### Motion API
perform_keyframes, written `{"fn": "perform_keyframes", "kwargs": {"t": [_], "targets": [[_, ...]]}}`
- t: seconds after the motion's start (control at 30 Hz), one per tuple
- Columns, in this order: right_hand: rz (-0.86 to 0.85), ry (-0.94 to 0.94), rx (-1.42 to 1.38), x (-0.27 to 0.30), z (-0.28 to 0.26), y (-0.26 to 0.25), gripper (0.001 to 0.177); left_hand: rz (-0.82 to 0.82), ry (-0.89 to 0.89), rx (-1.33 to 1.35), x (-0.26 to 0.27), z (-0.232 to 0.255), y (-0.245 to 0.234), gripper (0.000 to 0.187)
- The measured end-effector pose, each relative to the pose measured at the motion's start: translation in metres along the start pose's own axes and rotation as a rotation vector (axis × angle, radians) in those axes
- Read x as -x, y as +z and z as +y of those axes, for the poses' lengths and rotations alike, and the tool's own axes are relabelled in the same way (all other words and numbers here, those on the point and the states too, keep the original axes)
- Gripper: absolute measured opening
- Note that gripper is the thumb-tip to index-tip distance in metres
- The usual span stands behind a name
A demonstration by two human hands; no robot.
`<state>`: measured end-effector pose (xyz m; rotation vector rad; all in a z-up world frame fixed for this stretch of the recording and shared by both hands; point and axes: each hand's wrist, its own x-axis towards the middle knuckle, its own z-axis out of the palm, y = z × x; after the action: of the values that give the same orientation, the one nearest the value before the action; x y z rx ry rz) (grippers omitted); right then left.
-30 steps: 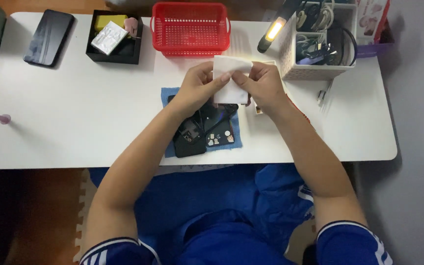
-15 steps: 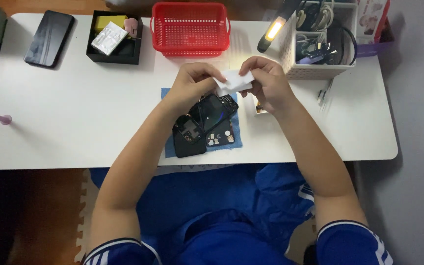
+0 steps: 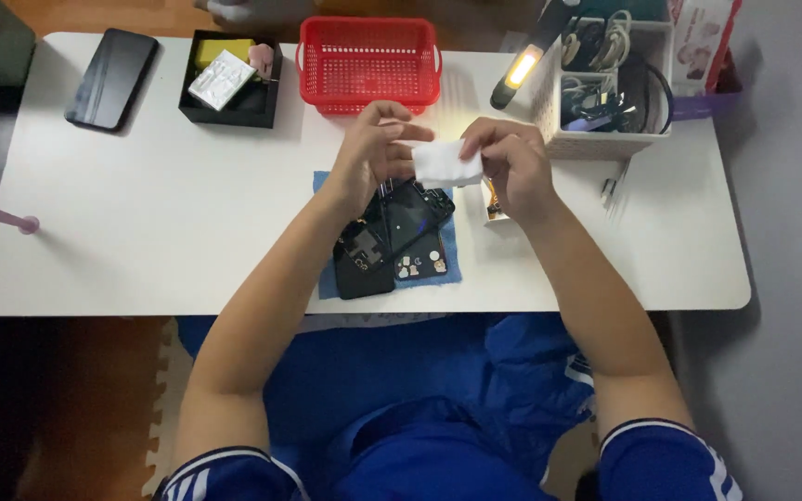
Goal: Assembling a phone frame and cleaning the screen on a workbench.
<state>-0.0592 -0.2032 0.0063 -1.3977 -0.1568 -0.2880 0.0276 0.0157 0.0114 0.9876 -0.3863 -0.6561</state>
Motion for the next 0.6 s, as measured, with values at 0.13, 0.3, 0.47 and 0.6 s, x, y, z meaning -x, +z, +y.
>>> {"fn": "perform_keyframes", "kwargs": {"t": [0.13,0.3,0.47,0.6], "targets": [[-0.024,-0.063,-0.006,0.006,-0.020,0.033,0.018,-0.097,0.169,-0.368,0.015,0.007,0.012,0.048],[-0.064,-0.116,0.145,0.008,-0.030,0.036,0.019,-0.106,0.180,-0.338,0.015,0.013,0.017,0.043],[-0.030,-0.141,0.127,0.009,-0.046,0.043,0.043,-0.092,0.220,-0.317,0.022,0.020,0.021,0.047],[0.191,0.223,-0.229,0.023,-0.024,0.058,0.048,-0.038,0.356,-0.483,0.024,0.014,0.024,0.040]]}}
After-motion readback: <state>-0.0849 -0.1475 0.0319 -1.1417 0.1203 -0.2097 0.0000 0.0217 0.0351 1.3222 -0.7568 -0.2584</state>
